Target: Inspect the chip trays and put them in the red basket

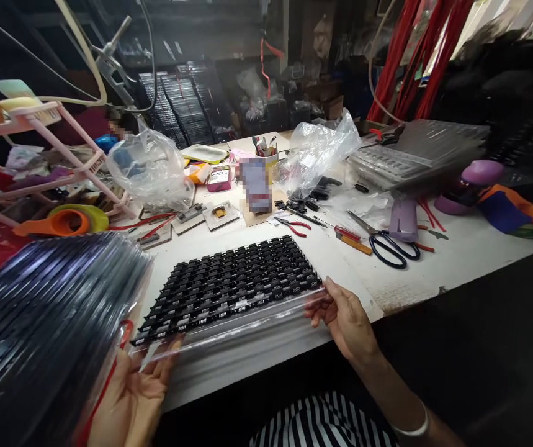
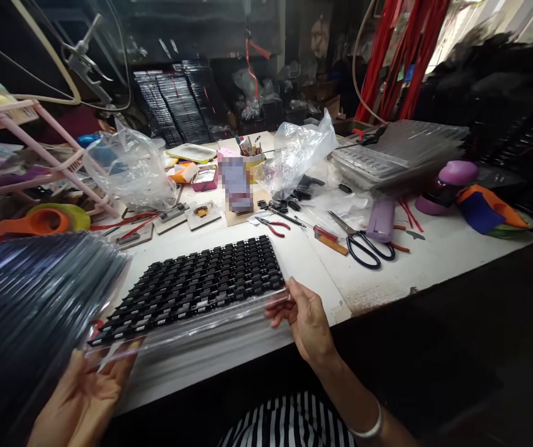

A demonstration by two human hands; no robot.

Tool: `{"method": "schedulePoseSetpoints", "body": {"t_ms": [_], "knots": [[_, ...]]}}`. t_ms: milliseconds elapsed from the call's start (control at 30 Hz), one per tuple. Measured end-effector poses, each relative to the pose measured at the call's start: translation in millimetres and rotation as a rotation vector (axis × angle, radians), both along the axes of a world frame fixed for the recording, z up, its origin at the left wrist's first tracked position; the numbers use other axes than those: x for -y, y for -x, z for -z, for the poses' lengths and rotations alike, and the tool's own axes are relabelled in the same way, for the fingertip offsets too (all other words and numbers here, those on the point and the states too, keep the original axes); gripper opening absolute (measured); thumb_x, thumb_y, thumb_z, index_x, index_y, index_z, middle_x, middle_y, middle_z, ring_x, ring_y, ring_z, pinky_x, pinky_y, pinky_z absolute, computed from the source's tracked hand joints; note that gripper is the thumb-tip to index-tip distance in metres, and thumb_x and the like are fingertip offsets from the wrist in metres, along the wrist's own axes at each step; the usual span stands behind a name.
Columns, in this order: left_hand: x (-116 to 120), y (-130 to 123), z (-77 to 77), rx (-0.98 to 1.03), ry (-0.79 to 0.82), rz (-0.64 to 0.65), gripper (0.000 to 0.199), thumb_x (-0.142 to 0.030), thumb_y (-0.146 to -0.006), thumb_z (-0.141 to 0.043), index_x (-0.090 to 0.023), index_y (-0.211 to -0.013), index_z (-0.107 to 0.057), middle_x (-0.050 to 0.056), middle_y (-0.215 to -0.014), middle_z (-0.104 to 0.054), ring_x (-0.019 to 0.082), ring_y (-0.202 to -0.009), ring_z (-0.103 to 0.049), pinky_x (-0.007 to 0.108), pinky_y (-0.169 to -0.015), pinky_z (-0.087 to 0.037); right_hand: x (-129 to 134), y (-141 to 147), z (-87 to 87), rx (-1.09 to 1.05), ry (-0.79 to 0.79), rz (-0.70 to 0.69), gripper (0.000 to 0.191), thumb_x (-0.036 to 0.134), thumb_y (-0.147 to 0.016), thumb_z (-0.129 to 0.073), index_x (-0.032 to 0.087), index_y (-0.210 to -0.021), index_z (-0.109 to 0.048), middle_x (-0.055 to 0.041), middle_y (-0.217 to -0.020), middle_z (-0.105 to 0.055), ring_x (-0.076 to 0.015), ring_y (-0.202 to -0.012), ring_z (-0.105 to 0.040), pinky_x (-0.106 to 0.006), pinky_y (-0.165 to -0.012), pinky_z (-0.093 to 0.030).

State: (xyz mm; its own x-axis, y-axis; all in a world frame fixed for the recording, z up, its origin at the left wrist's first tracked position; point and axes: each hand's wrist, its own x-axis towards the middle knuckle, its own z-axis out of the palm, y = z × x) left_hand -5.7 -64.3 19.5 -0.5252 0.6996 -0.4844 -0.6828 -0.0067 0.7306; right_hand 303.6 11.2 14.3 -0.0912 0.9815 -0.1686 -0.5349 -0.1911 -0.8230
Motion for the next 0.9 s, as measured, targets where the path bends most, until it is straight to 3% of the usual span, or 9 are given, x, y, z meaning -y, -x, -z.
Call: {"method": "schedulePoseSetpoints", "body": {"t_ms": [133,267,367,500,600,667,767,833,900], "knots": [[-3.4,-4.3,3.2,0.095,-0.025,-0.077,0.046,-0.015,-0.091,-0.027,-0.023,-0.129,-0.052,0.01,-0.122,-0.063,0.027,-0.12,-0.052,0.052,-0.1,-0.039,41.0,-2.4,11.3,0.091,0.144,-0.236,0.039,0.047,-0.086,-0.055,0.011,-0.074,-0.06,-0.0131,-0.076,-0.07,-0.0155,-0.055,-0.064,-0.022,-0.043,-0.049],[-8.6,-21.0,0.8,0.019,-0.074,-0.169,0.046,-0.018,-0.088,-0.038,-0.008,-0.133,-0.044,0.019,-0.129,-0.055,0.028,-0.123,-0.049,0.052,-0.108,-0.028,77.5,16.0,37.6,0.103,0.308,-0.533,0.048,0.059,-0.075,-0.061,0.012,-0.075,-0.054,-0.0144,-0.071,-0.07,-0.0172,-0.051,-0.065,-0.019,-0.036,-0.045],[-8.5,-34.7,2.3,-0.112,-0.097,-0.213,0.05,-0.026,-0.086,-0.051,-0.011,-0.133,-0.045,0.018,-0.137,-0.048,0.025,-0.125,-0.047,0.043,-0.108,-0.032,87.4,31.6,48.2,0.144,0.343,-0.704,0.053,0.063,-0.071,-0.06,0.011,-0.08,-0.054,-0.0127,-0.068,-0.069,-0.0176,-0.051,-0.066,-0.018,-0.036,-0.044],[2.4,-52.9,6.6,-0.268,-0.096,-0.203,0.046,-0.032,-0.086,-0.055,-0.019,-0.13,-0.049,0.014,-0.141,-0.044,0.021,-0.129,-0.042,0.036,-0.107,-0.036,78.0,22.9,33.5,0.46,0.188,-0.879,0.05,0.061,-0.081,-0.05,0.012,-0.077,-0.058,-0.0077,-0.066,-0.067,-0.0122,-0.051,-0.062,-0.015,-0.037,-0.038],[15.6,-67.0,9.8,-0.306,-0.112,-0.204,0.041,-0.029,-0.087,-0.056,-0.022,-0.126,-0.053,0.01,-0.142,-0.045,0.02,-0.129,-0.041,0.033,-0.108,-0.035,51.7,-2.7,12.2,0.702,-0.056,-0.776,0.047,0.054,-0.088,-0.043,0.014,-0.071,-0.06,-0.0051,-0.065,-0.065,-0.0117,-0.054,-0.059,-0.019,-0.042,-0.041],[24.3,-77.2,11.7,-0.304,-0.097,-0.185,0.038,-0.029,-0.087,-0.056,-0.024,-0.124,-0.055,0.006,-0.142,-0.045,0.019,-0.13,-0.041,0.031,-0.109,-0.034,24.0,-17.5,3.7,0.776,-0.201,-0.516,0.042,0.051,-0.091,-0.042,0.016,-0.083,-0.063,-0.0046,-0.071,-0.066,-0.0139,-0.061,-0.061,-0.024,-0.052,-0.048],[34.7,-91.6,14.7,-0.288,-0.058,-0.101,0.038,-0.032,-0.086,-0.057,-0.03,-0.124,-0.055,0.001,-0.142,-0.045,0.018,-0.132,-0.038,0.03,-0.11,-0.032,-21.1,-24.4,5.9,0.943,-0.414,-0.141,0.034,0.045,-0.09,-0.046,0.018,-0.102,-0.063,-0.0082,-0.098,-0.066,-0.0206,-0.09,-0.061,-0.035,-0.078,-0.049],[39.0,-97.2,16.5,-0.271,-0.031,-0.048,0.041,-0.034,-0.085,-0.058,-0.032,-0.126,-0.054,-0.002,-0.143,-0.044,0.018,-0.132,-0.038,0.029,-0.111,-0.031,-42.5,-20.1,12.2,1.022,-0.52,-0.115,0.033,0.042,-0.09,-0.046,0.019,-0.108,-0.062,-0.0095,-0.107,-0.065,-0.0238,-0.1,-0.058,-0.04,-0.087,-0.046],[40.1,-95.5,17.3,-0.271,-0.012,-0.02,0.044,-0.036,-0.084,-0.059,-0.033,-0.128,-0.052,-0.001,-0.144,-0.043,0.018,-0.132,-0.038,0.03,-0.11,-0.031,-51.1,-14.2,15.5,1.07,-0.584,-0.145,0.033,0.04,-0.09,-0.045,0.02,-0.108,-0.063,-0.0095,-0.103,-0.066,-0.0249,-0.097,-0.058,-0.043,-0.087,-0.045]]}}
